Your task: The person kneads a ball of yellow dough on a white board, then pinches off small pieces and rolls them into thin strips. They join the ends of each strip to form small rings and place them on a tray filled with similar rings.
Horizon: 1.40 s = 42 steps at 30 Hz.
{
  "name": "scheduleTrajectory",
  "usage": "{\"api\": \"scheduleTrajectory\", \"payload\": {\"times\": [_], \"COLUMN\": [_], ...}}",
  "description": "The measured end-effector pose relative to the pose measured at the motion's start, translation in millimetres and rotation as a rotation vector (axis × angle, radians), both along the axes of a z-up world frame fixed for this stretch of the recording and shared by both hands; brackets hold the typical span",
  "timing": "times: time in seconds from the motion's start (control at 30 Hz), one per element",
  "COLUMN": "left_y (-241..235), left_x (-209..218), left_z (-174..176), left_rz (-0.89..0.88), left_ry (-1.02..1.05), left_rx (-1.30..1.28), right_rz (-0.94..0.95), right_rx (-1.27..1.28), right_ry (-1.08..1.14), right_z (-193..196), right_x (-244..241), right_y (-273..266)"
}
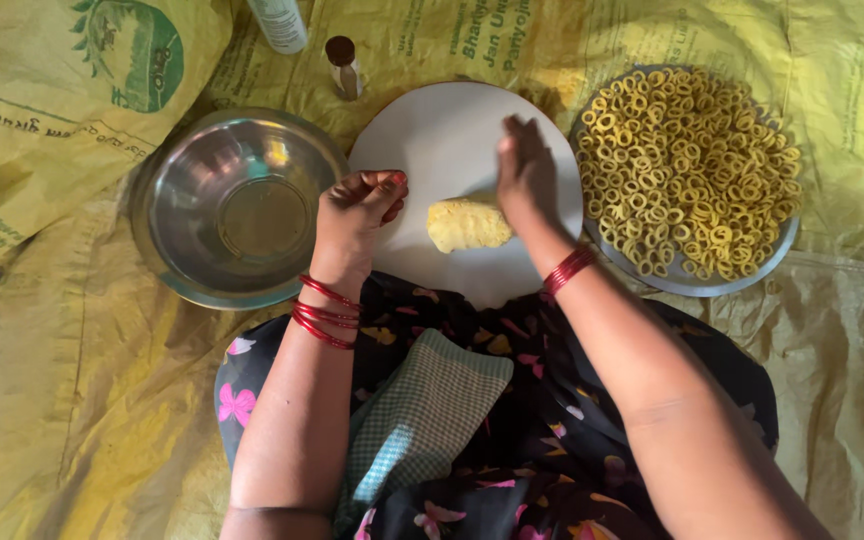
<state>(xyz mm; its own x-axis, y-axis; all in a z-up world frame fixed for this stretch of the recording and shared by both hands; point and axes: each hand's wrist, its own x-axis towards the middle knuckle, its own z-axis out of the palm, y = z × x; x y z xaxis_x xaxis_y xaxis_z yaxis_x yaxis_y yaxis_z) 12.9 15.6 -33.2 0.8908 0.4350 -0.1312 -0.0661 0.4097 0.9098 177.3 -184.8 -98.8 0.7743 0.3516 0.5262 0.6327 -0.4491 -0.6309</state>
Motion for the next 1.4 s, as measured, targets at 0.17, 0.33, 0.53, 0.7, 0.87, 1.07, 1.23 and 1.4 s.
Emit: {"api": "scheduleTrajectory", "payload": {"times": [0.17, 0.33, 0.53, 0.7, 0.87, 1.07, 1.23, 1.4], "left_y": [-3, -10, -11, -7, 4, -3, -7, -16], "left_x": [4, 1, 2, 6, 4, 6, 3, -1], "left_z": [4, 9, 8, 4, 1, -1, 7, 16], "left_rz": [0.016, -0.009, -0.033, -0.032, -0.010, -0.022, -0.022, -0.001], "left_ry": [-0.026, 0.022, 0.016, 0.038, 0.030, 0.058, 0.050, 0.125], "left_rx": [-0.009, 0.017, 0.034, 0.116, 0.195, 0.295, 0.376, 0.585], "right_rz": [0.078, 0.121, 0.160, 0.119, 0.138, 0.148, 0.343, 0.421], "right_rx": [-0.465, -0.392, -0.370, -0.652, -0.682, -0.636, -0.764, -0.941], "right_ry": [-0.301, -0.274, 0.028, 0.318, 0.405, 0.057, -0.264, -0.099], "right_z": [-46, -47, -24, -1, 19, 25, 10, 5], "right_x": [-70, -62, -26, -8, -10, -20, -69, -87], "right_y": [-5, -11, 12, 27, 29, 11, -30, -55]}}
